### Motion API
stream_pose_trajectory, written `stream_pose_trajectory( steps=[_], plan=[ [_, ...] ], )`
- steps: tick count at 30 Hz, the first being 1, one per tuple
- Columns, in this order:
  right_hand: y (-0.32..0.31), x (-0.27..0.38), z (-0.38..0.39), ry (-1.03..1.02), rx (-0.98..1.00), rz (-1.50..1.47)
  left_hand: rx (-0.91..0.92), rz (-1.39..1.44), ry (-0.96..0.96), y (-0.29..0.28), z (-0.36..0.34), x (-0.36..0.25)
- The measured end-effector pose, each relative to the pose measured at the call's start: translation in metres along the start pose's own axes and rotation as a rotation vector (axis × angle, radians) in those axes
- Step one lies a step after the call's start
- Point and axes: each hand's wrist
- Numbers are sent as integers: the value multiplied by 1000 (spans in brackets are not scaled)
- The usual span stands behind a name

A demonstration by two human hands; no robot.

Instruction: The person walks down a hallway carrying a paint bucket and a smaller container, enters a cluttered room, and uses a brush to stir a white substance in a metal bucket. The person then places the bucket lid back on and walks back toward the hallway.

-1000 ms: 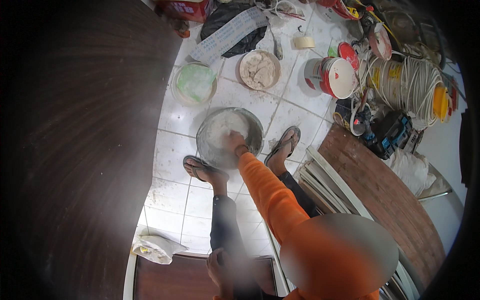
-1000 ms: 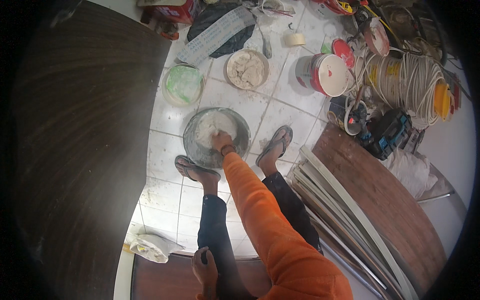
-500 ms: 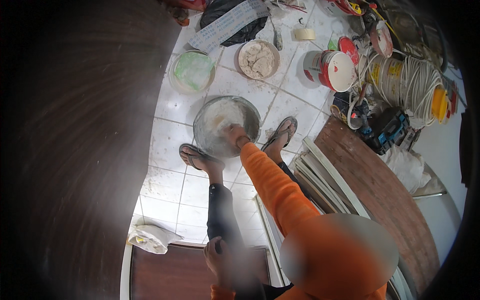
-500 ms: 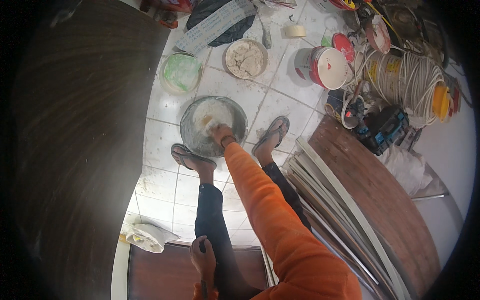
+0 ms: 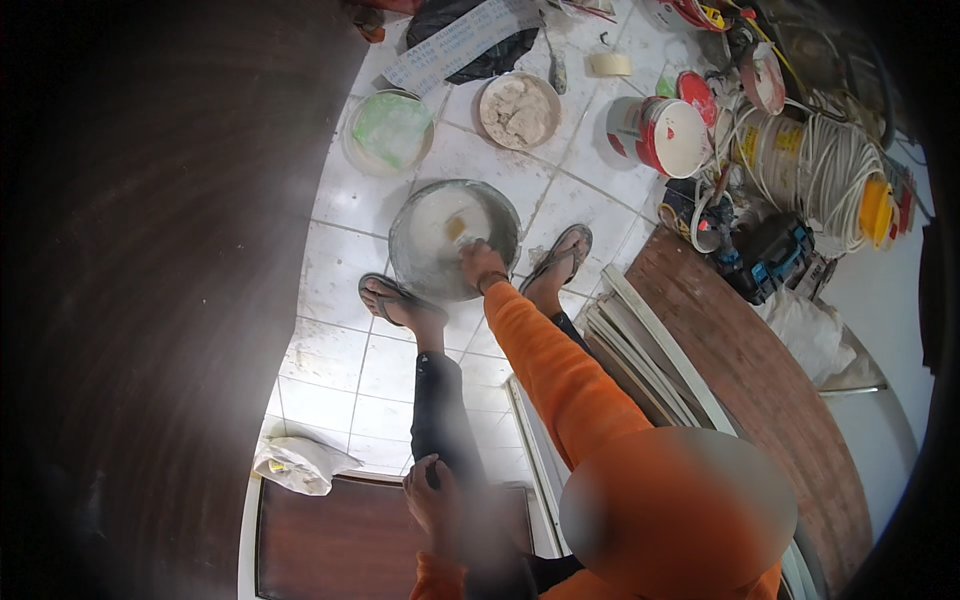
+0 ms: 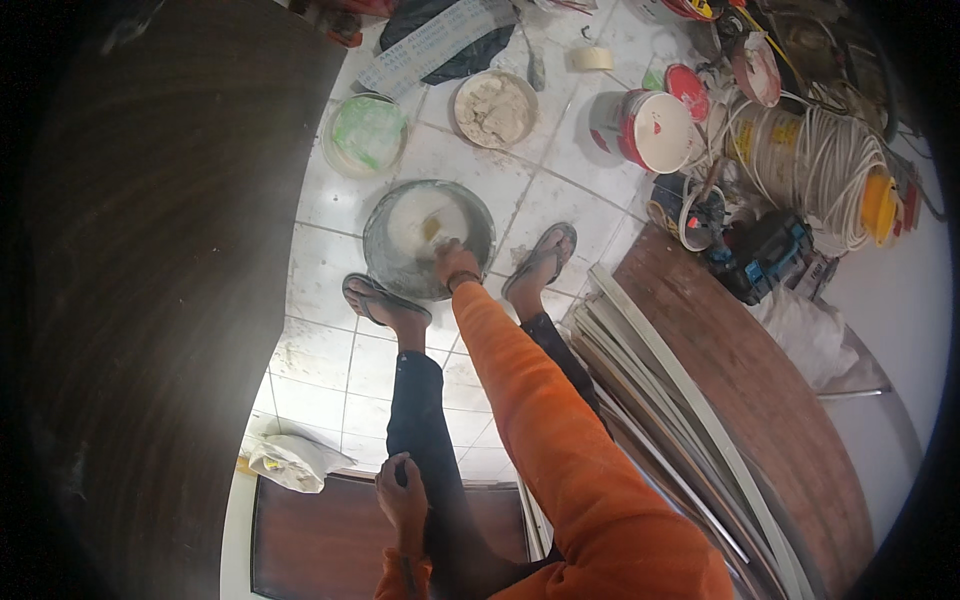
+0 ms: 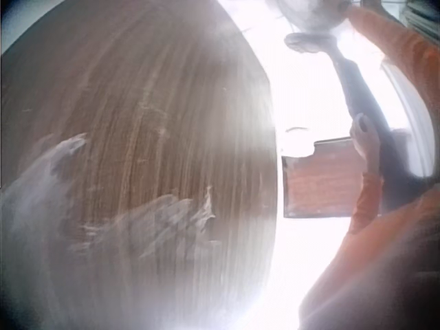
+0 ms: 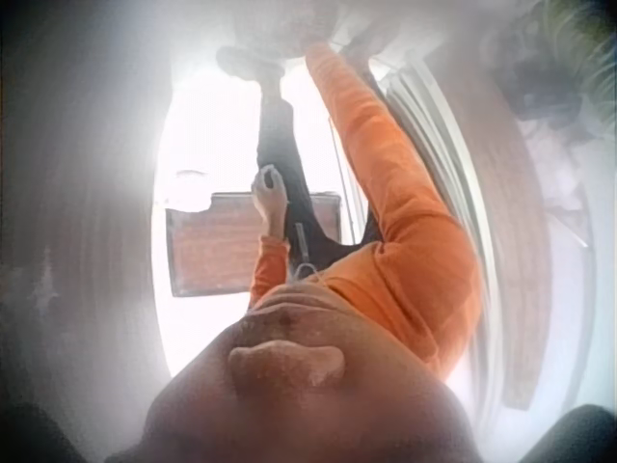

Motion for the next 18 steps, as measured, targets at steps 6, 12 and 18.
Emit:
stream_pose_trajectory(
  steps=[6, 12, 18],
  plan=[
    [-45, 29, 92, -204, -35, 31, -3, -10, -52, -5, -3, 14],
    [-31, -4, 73, -177, 19, 368, 33, 12, -20, 11, -2, 22],
    [-31, 27, 81, -208, -85, 128, 4, 8, -20, 8, -7, 28]
  ],
)
Point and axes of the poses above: each hand's wrist, its own z-axis away from the middle knuckle, its own y-axis out of the palm, x = y × z, and after that the axes turned 2 degrees about x, right-handed
